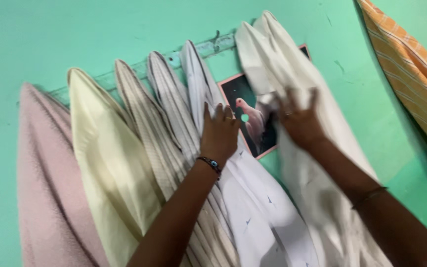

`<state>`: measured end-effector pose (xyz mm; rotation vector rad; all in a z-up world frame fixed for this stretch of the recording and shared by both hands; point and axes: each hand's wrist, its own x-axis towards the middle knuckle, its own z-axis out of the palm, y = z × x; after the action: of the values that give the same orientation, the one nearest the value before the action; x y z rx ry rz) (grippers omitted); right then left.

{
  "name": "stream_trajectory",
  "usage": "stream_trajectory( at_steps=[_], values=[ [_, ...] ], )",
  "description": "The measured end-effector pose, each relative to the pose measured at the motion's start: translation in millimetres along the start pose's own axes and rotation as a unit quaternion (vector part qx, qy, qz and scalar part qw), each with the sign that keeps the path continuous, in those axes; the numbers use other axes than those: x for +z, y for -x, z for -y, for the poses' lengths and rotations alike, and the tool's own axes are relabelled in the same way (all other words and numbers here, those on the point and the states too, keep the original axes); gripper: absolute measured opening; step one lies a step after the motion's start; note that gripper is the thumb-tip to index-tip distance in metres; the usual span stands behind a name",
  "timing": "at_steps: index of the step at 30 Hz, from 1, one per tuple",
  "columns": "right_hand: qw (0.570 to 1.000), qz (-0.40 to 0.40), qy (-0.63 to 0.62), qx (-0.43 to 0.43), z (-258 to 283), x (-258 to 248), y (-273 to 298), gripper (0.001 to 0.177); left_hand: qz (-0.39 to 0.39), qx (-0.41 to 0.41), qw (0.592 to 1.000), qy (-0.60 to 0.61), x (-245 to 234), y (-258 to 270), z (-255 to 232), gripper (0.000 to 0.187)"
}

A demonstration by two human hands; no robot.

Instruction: The person hangs several shirts and a towel on a wall-mounted rack. They pick up each item, unfold it, and drape it over the hooks, adjusting the fabric to hang neatly.

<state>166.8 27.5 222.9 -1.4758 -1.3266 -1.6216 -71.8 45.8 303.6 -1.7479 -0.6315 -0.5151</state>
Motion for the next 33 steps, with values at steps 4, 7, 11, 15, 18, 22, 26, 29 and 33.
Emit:
stream_trajectory(
  at_steps=[4,7,11,15,18,22,26,29,33],
  values=[
    [0.99,0.098,0.097,-0.017,-39,7,24,0.035,0.035,0.008,0.999,0.005,5,3,-10,0.039],
    [0.985,0.14,0.092,-0.029,-30,-7,29,0.036,0.044,0.011,0.999,0.003,4,3,-17,0.037],
    [0.978,0.186,0.081,-0.04,-5,-35,22,0.032,0.023,0.016,0.999,0.046,8,9,-17,0.036],
    [0.984,0.1,0.093,-0.11,9,-53,9,0.024,-0.011,0.002,0.999,0.031,13,2,-19,0.027],
    [0.986,-0.049,0.077,-0.141,12,-51,-15,0.029,0.017,-0.007,0.997,0.069,13,-21,-13,0.024],
    [0.995,0.083,-0.044,-0.037,12,-38,-48,0.028,0.04,-0.033,0.987,0.153,17,-61,9,0.024],
    [0.938,-0.035,-0.312,0.149,15,-33,-60,0.048,0.058,-0.109,0.949,0.289,24,-76,20,0.03],
    [0.909,-0.108,-0.354,0.192,13,-26,-48,0.076,0.035,-0.149,0.884,0.441,39,-85,20,0.062],
    [0.887,-0.071,-0.412,0.198,11,-4,-31,0.09,0.037,-0.198,0.841,0.502,70,-113,13,0.065]
  ],
)
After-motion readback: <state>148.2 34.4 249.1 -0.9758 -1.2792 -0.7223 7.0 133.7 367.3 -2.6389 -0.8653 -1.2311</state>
